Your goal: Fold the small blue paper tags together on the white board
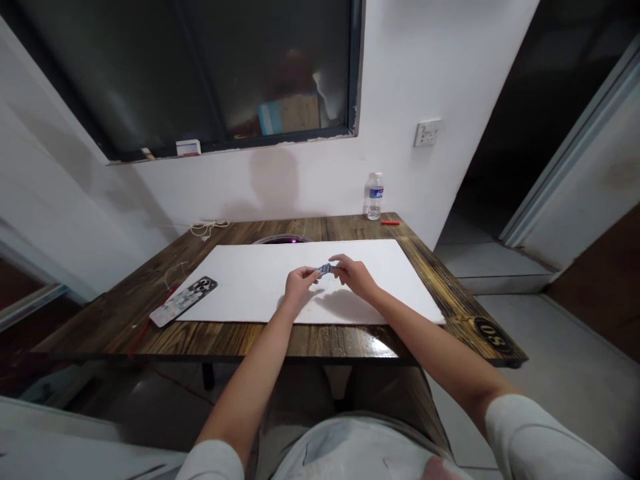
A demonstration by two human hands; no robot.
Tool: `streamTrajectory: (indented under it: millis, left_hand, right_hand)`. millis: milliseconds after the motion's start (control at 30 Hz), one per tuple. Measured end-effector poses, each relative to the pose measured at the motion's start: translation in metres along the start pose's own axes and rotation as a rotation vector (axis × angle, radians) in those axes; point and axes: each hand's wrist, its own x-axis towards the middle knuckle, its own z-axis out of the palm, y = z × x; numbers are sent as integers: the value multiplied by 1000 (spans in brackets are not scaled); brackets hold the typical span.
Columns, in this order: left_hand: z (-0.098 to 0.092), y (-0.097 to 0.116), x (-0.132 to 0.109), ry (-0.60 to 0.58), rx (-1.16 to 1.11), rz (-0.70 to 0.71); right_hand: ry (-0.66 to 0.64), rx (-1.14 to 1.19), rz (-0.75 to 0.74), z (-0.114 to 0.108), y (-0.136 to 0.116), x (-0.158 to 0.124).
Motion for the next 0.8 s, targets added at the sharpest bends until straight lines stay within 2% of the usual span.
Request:
streamTrajectory:
  millis: [167, 533, 800]
  left_hand:
    - [1, 0, 1, -75, 10, 5]
    - [-1, 1, -1, -201, 31, 32]
    - [-2, 5, -5, -261, 64, 77]
  right_hand:
    - [21, 90, 73, -3, 8, 2]
    - [-44, -107, 64, -7, 2, 1]
    - [-59, 59, 127, -4, 8, 5]
